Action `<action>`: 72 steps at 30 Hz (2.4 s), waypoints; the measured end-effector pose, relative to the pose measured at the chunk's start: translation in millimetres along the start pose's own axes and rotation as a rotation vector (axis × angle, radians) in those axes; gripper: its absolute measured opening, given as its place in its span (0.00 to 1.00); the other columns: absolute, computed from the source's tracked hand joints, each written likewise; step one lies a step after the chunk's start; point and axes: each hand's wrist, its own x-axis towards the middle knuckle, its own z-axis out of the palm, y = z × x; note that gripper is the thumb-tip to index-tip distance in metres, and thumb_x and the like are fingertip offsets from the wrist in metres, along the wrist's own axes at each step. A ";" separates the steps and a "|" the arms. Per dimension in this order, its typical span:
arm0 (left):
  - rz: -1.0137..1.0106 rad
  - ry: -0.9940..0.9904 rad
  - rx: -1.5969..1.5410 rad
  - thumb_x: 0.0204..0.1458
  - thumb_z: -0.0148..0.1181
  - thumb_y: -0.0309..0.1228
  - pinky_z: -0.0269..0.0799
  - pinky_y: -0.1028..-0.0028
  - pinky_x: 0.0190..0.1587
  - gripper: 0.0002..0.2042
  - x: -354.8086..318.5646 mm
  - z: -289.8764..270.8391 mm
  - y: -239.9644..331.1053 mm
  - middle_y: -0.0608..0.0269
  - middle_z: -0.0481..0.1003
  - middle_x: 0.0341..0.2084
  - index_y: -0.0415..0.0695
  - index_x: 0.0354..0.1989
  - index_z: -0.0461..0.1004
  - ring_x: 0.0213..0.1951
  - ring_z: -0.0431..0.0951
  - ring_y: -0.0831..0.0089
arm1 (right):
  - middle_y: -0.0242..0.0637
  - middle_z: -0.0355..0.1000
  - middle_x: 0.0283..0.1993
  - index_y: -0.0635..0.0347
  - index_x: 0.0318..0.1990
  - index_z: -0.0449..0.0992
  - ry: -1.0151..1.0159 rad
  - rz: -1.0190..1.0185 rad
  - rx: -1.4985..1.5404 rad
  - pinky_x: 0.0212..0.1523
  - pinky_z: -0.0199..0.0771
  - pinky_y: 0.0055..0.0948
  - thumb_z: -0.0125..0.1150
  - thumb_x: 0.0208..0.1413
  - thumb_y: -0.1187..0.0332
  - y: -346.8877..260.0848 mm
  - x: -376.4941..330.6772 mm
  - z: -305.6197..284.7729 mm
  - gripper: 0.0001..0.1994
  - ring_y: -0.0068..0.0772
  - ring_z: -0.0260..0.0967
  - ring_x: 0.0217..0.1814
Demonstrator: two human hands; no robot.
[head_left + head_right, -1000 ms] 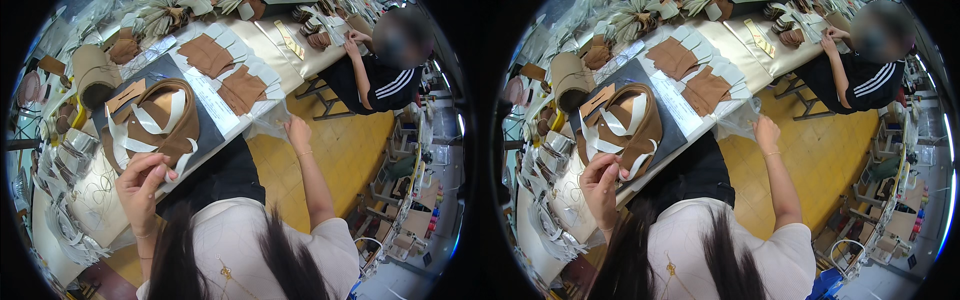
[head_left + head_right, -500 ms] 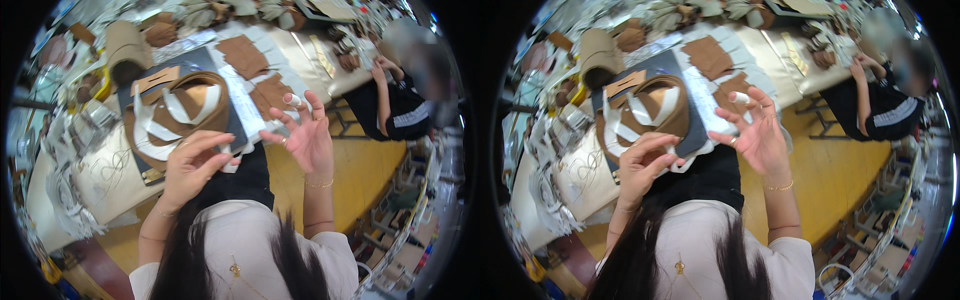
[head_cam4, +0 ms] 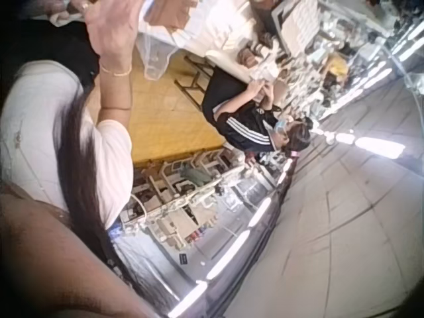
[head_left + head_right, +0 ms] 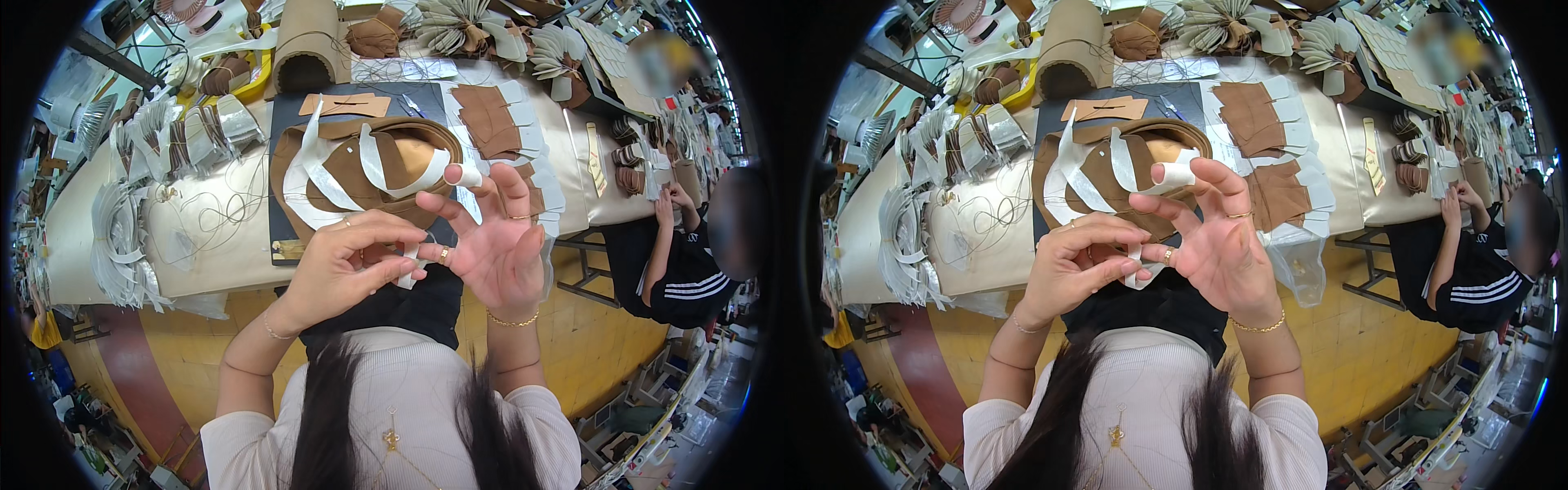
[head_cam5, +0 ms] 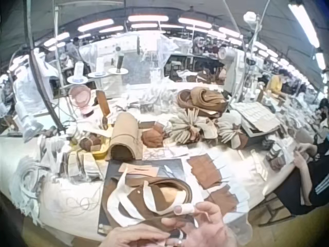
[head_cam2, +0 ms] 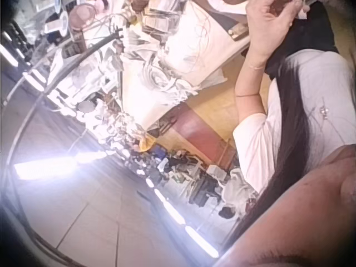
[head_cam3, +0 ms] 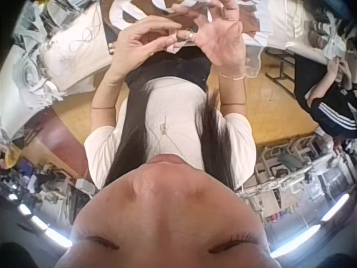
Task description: The person cuts a white fabric strip with scissors, then wraps the strip around their fingers. They continue to handle and fold the white fabric while working at a table with brown leather pieces and sewing materials.
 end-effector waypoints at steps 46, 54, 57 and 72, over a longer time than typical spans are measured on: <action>-0.383 0.051 -0.322 0.54 0.58 0.20 0.79 0.76 0.39 0.19 3.2 -5.3 -17.2 0.54 0.78 0.37 0.37 0.55 0.64 0.40 0.80 0.70 | 0.49 0.31 0.74 0.31 0.67 0.47 -0.178 -0.127 -0.268 0.61 0.61 0.56 0.56 0.56 0.47 23.5 -19.8 -3.9 0.34 0.60 0.36 0.74; 0.367 0.089 0.290 0.52 0.60 0.18 0.75 0.79 0.31 0.20 -7.4 0.8 -42.0 0.56 0.80 0.34 0.39 0.54 0.67 0.30 0.80 0.77 | 0.22 0.23 0.76 0.24 0.70 0.37 0.051 -0.081 0.286 0.57 0.60 0.66 0.35 0.66 0.49 21.1 -14.0 -6.6 0.27 0.47 0.24 0.77; 0.323 0.123 0.183 0.52 0.59 0.17 0.74 0.79 0.30 0.20 -6.9 4.0 -45.9 0.56 0.79 0.34 0.39 0.55 0.67 0.30 0.80 0.77 | 0.22 0.25 0.76 0.23 0.69 0.39 0.145 -0.008 0.399 0.55 0.59 0.70 0.34 0.66 0.49 20.1 -12.6 -7.0 0.26 0.46 0.26 0.77; 0.514 -0.010 0.250 0.41 0.64 0.13 0.72 0.75 0.31 0.25 -12.8 5.4 -39.8 0.55 0.76 0.37 0.40 0.51 0.70 0.29 0.76 0.72 | 0.23 0.28 0.75 0.20 0.69 0.40 0.171 -0.096 0.302 0.56 0.51 0.80 0.36 0.66 0.48 19.4 -1.4 -11.3 0.26 0.43 0.28 0.77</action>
